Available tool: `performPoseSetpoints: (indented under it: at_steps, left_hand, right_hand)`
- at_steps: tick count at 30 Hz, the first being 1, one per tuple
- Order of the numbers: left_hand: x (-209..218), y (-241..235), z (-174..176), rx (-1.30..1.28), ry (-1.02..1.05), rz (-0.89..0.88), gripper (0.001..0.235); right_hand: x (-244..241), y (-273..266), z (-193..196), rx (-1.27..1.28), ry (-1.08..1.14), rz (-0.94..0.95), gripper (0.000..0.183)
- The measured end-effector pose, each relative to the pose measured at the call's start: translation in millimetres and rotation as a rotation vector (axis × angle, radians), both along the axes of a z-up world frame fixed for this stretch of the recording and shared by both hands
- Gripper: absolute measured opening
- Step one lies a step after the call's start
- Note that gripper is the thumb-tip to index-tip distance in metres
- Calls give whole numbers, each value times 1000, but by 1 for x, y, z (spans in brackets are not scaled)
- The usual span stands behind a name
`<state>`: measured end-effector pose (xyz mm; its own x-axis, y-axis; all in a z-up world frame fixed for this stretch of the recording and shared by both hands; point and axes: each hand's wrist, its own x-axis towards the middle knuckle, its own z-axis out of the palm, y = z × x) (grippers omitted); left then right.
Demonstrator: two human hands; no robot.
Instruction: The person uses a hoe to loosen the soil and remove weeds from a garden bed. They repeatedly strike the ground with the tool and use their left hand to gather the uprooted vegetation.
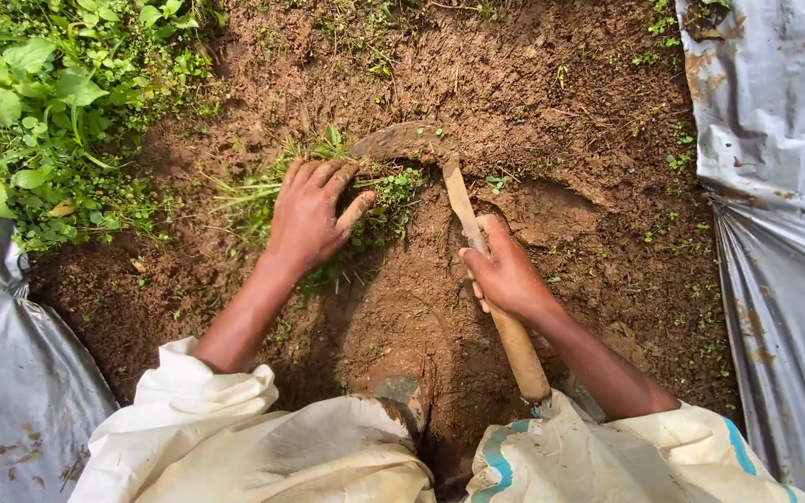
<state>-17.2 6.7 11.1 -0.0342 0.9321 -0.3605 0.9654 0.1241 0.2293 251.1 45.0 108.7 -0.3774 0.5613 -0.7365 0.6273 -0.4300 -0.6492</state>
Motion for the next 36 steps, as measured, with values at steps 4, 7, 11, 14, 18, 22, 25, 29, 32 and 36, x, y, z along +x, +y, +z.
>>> performPoseSetpoints:
  at_steps: [4,7,11,14,18,22,25,29,32,36]
  left_hand:
    - [0,-2,1,14,-19,8,59]
    - [2,-2,7,17,-45,26,59]
    - [2,-3,3,68,-65,25,58]
    - [4,-3,7,74,-75,47,57]
    - [4,-4,6,84,-74,56,58]
    - [1,-9,-1,65,-65,56,57]
    - [-1,-7,-5,64,-49,47,56]
    - [-3,-9,-6,51,-53,46,56]
    - [-2,-8,-3,59,-42,27,55]
    - [1,-5,1,51,-31,32,54]
  right_hand:
    - [20,7,-78,102,105,-207,66]
    - [20,6,-98,194,162,-361,62]
    - [11,-13,-70,60,-23,-116,68]
    - [7,-24,-40,-14,-63,31,70]
    - [9,-25,-39,8,-18,10,64]
    - [22,-17,-57,37,20,-31,58]
    - [32,-8,-68,66,56,-80,52]
    - [34,14,-60,106,66,-202,48]
    - [41,29,-62,133,-2,-330,53]
    - [43,21,-72,66,57,-374,45]
